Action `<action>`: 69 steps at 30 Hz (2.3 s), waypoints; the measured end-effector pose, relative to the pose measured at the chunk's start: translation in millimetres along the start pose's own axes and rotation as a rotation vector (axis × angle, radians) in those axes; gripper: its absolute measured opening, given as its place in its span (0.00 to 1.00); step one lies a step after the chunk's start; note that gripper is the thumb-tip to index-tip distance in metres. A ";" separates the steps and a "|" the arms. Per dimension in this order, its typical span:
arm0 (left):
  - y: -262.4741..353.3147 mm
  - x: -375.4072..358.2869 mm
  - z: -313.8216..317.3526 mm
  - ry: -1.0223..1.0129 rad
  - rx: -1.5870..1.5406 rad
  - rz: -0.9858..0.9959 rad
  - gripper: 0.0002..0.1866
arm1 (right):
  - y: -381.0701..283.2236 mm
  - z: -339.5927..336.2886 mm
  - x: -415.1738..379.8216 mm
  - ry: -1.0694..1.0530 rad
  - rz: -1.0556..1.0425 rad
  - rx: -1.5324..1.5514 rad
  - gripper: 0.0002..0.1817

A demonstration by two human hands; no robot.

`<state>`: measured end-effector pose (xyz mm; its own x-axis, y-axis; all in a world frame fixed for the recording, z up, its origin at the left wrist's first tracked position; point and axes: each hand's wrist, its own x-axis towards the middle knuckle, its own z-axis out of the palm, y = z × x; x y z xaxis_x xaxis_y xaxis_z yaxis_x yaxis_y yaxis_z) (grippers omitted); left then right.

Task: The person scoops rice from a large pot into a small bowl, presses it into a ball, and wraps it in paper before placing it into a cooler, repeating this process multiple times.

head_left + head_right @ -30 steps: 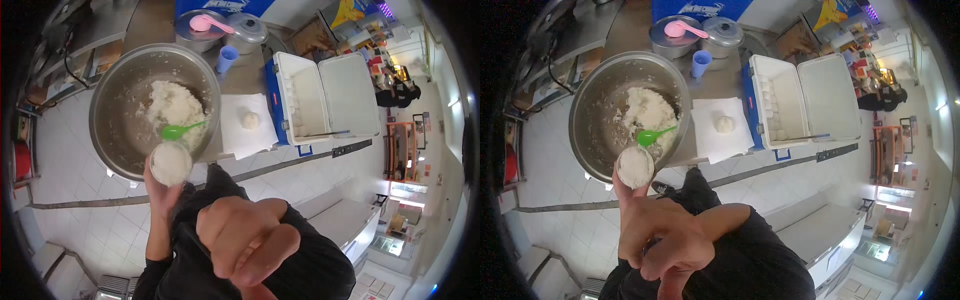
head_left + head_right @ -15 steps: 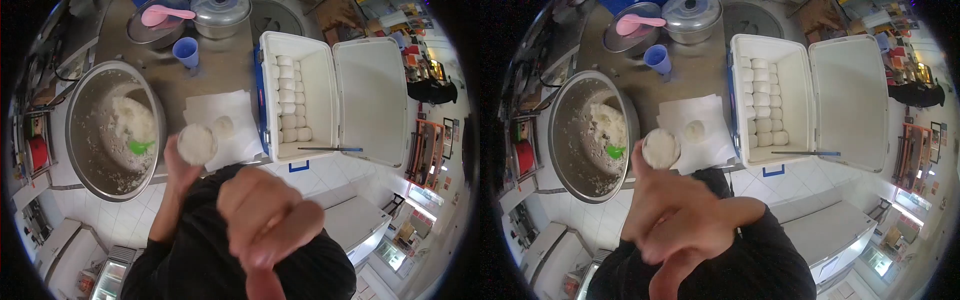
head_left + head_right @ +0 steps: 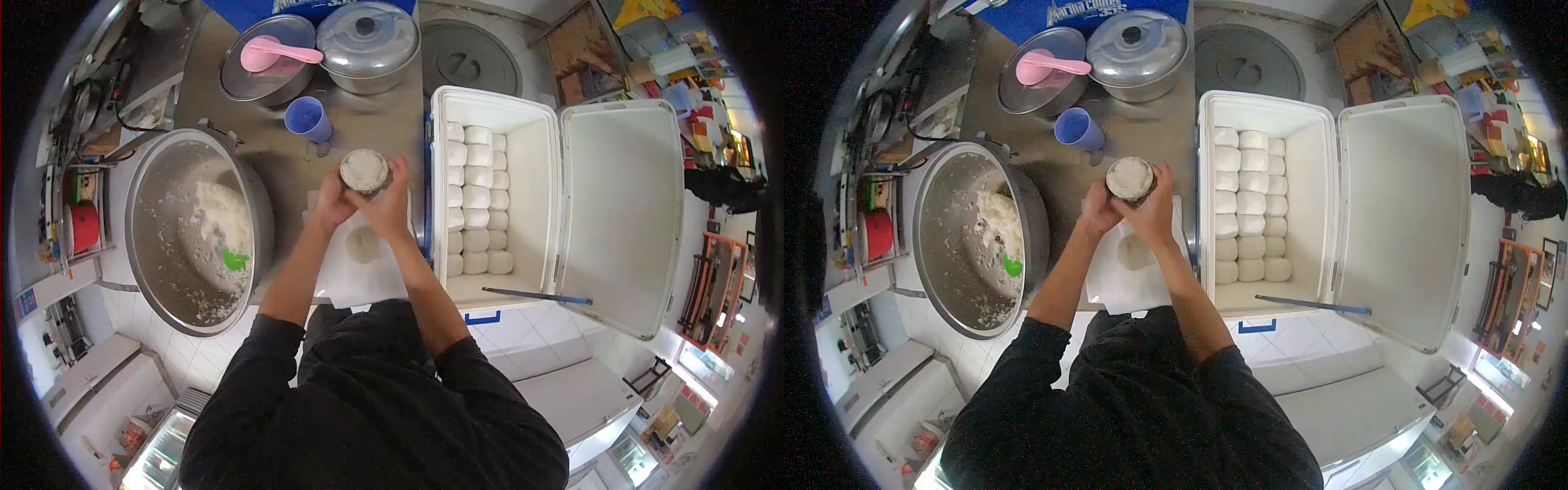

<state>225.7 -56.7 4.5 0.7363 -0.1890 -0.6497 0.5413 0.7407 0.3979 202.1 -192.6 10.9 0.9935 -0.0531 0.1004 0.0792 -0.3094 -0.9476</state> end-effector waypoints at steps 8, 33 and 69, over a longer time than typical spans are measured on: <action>39.6 8.9 6.6 0.111 0.189 0.039 0.27 | 38.3 35.4 54.1 0.096 -0.042 -0.060 0.62; -104.5 -187.7 -127.8 0.260 1.424 0.813 0.22 | 37.3 -75.8 -115.8 -1.053 -0.384 -0.789 0.16; -38.5 -358.5 110.7 -0.368 0.277 0.921 0.43 | 45.5 -79.8 -118.8 -0.967 -0.133 -0.595 0.10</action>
<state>-14.2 -88.8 293.9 0.9666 0.1568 0.2030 -0.2558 0.5322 0.8070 81.1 -276.2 -20.0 0.6469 0.6873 -0.3304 0.3935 -0.6720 -0.6274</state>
